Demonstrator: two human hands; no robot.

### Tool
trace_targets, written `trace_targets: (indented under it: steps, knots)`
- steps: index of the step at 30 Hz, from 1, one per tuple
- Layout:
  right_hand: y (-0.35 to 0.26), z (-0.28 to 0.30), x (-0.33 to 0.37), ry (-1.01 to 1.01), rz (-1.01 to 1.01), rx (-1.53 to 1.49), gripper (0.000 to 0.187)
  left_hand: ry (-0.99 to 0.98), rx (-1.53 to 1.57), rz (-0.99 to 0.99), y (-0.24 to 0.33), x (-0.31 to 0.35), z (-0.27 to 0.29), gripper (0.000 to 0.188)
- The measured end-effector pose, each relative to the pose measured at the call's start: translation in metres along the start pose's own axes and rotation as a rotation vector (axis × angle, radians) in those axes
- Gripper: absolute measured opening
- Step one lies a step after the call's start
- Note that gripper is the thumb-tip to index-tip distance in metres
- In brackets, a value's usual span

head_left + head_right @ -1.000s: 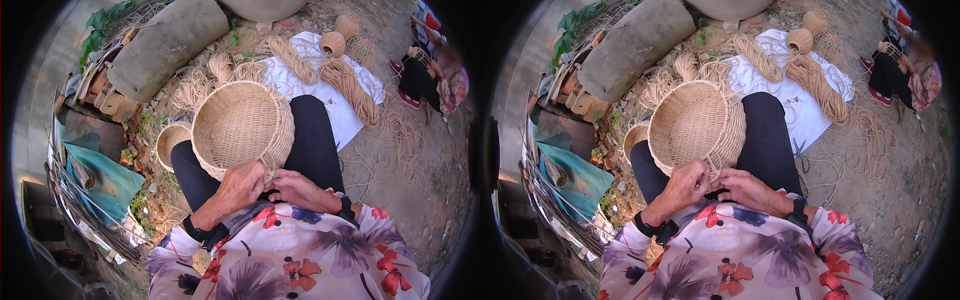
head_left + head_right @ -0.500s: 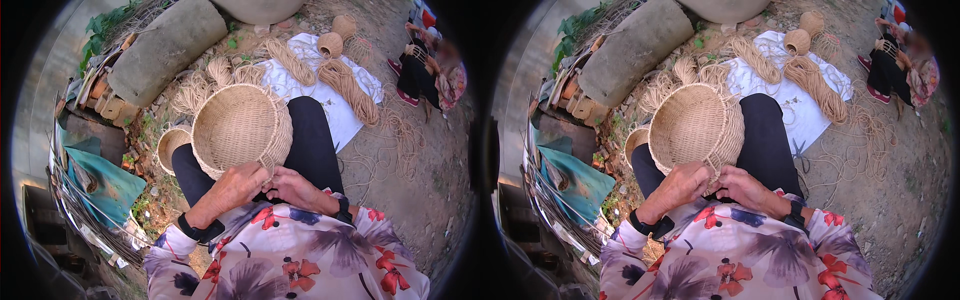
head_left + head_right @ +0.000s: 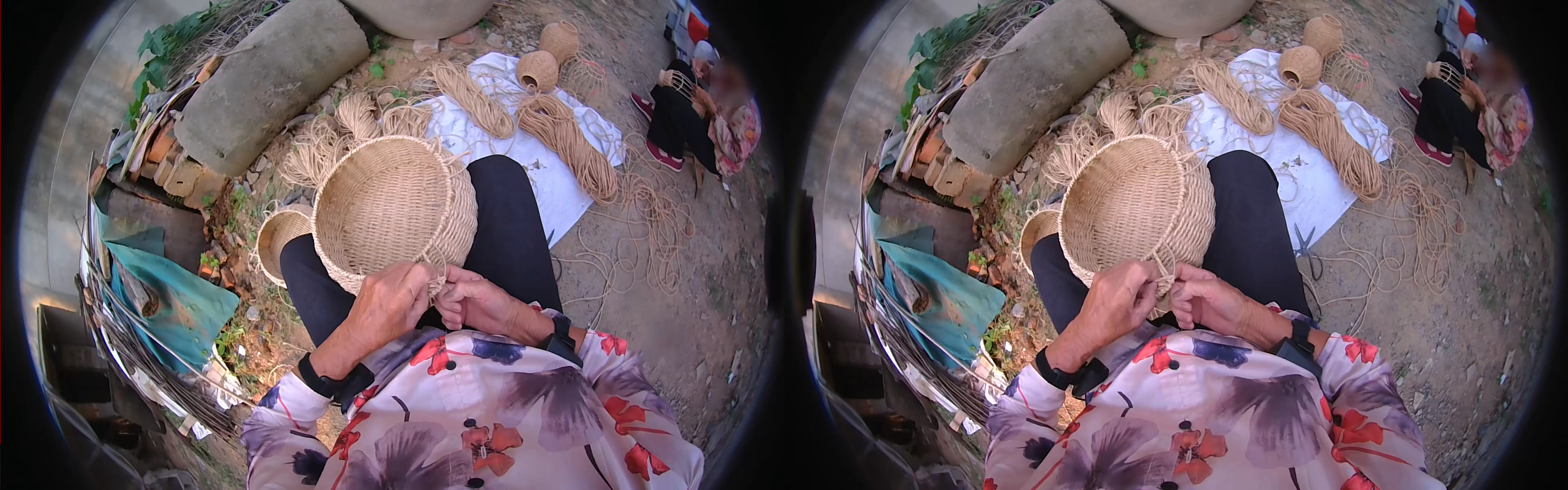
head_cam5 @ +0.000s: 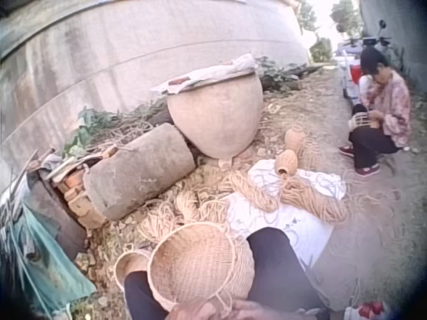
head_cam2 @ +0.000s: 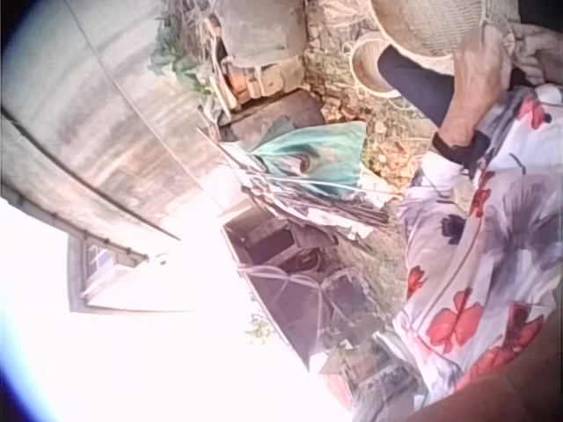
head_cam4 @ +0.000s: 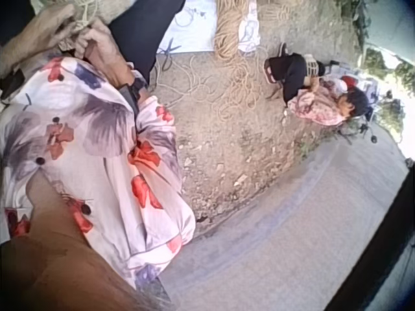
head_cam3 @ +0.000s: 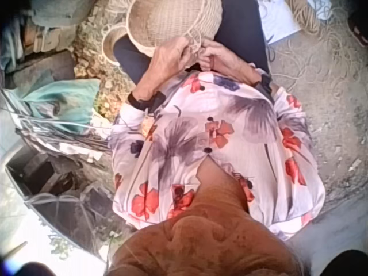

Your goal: Weaving and assembling a large wicker or bamboo basket by hand.

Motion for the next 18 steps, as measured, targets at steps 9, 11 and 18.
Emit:
trace_targets:
  steps: [9,11,18]
  knots:
    - [-0.001,-0.005,0.006,0.030,0.066,0.059,0.010,-0.076,0.367,0.296,-0.007,-0.008,0.006,0.029]
    - [-0.001,-0.003,0.007,0.028,0.096,0.058,0.008,-0.114,0.478,0.378,-0.009,-0.010,0.005,0.031]
    - [-0.003,0.000,0.008,0.094,0.111,0.093,0.009,-0.178,0.596,0.445,-0.015,-0.010,0.005,0.033]
Point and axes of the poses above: each hand's wrist, its own x-axis away from the middle knuckle, its own z-axis out of the back of the hand, y = z × x, the point moved 2 cm from there along -x, towards the middle knuckle, and after that the axes turned 11 degrees about -z, right-handed, at the moved point
